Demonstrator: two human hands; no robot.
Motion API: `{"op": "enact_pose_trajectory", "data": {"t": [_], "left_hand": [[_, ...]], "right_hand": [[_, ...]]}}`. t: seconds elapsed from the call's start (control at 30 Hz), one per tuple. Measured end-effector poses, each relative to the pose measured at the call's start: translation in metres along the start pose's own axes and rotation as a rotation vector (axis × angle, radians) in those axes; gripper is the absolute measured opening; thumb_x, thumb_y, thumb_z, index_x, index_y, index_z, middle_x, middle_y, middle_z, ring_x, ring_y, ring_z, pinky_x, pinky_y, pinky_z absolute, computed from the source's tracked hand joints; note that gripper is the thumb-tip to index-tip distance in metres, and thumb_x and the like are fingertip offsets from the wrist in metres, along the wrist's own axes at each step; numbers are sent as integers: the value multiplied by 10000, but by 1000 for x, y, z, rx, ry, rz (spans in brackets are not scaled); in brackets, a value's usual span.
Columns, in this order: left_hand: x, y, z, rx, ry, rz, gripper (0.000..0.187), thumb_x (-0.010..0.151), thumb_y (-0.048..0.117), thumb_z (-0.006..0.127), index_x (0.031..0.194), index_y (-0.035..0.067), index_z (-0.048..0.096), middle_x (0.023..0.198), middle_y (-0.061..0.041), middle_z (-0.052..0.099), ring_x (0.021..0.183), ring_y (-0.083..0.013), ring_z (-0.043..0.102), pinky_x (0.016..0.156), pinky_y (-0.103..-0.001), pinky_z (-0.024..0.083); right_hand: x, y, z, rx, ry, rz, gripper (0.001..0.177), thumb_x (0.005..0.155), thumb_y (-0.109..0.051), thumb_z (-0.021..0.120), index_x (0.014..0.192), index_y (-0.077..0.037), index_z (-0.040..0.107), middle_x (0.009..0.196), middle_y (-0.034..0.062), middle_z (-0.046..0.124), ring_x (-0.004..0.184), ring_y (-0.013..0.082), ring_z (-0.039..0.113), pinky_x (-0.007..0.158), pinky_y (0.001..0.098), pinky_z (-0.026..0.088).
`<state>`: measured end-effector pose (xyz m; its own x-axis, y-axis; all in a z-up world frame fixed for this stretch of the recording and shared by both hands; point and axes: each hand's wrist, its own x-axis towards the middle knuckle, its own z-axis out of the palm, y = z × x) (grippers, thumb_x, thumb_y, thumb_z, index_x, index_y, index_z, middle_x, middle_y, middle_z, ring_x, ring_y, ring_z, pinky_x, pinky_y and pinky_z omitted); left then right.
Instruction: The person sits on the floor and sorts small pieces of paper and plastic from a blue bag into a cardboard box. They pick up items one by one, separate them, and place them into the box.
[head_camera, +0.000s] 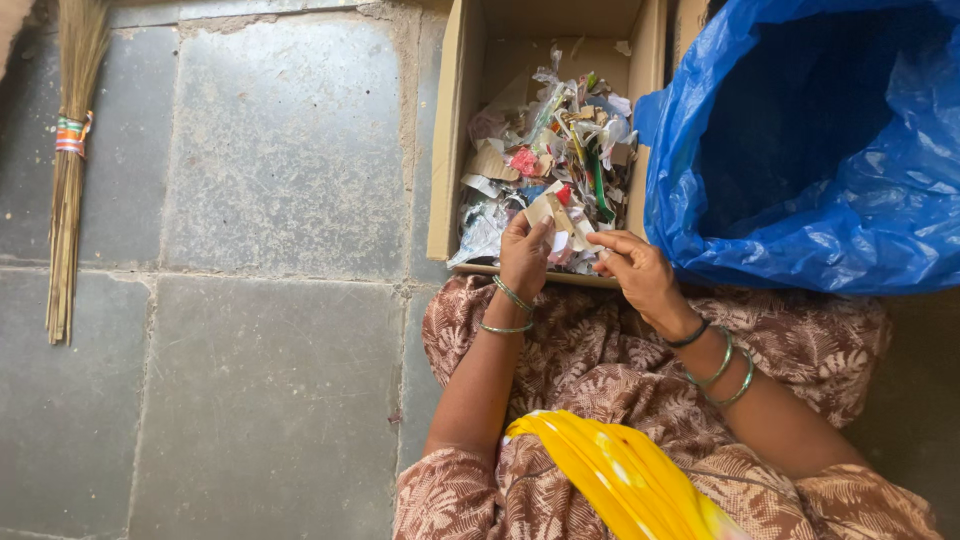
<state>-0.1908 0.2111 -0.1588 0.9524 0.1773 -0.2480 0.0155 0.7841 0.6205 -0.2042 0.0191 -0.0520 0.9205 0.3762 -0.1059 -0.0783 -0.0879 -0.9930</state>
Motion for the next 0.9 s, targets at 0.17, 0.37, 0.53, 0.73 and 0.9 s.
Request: {"op": "enact_pose_trajectory", "data": {"t": [0.17, 0.37, 0.53, 0.73, 0.9], "left_hand": [[14, -17, -22, -77, -130, 41, 72, 1085, 13, 654, 1147, -25, 651, 951, -93, 687, 700, -116, 606, 578, -232, 521], [13, -6, 0, -149, 12, -50, 113, 1120, 91, 604, 1071, -6, 573, 953, -83, 635, 803, -161, 654, 758, -301, 625], [1, 15, 29, -78, 191, -213, 275, 1007, 258, 517, 1068, -1, 583, 969, -112, 710, 843, -224, 733, 735, -376, 653], [18, -4, 8, 135, 113, -127, 119, 989, 91, 638, 1071, 17, 595, 913, -71, 678, 774, -186, 691, 686, -353, 602], [28, -19, -13, 87, 59, 5, 100, 979, 19, 665, 1074, 20, 632, 870, -19, 658, 722, -86, 606, 663, -221, 527]], "right_hand": [[-8, -16, -15, -150, 20, -10, 298, 985, -35, 562, 1242, 7, 707, 1259, 81, 678, 850, 126, 683, 760, 249, 562], [-8, -43, -12, -562, 70, -235, 311, 963, -48, 612, 1257, 30, 676, 1257, 154, 671, 906, 186, 694, 768, 292, 599], [-5, -56, -5, -859, 137, -548, 312, 936, -56, 647, 1233, 26, 696, 1216, 166, 686, 1036, 294, 701, 878, 357, 585], [-10, -76, -15, -691, 161, -401, 301, 963, -41, 648, 1250, 38, 691, 1213, 174, 691, 897, 253, 708, 768, 325, 581], [-24, -90, -65, -761, 357, -406, 289, 971, -50, 684, 1245, 38, 703, 1248, 186, 676, 793, 219, 674, 728, 326, 564]]}}
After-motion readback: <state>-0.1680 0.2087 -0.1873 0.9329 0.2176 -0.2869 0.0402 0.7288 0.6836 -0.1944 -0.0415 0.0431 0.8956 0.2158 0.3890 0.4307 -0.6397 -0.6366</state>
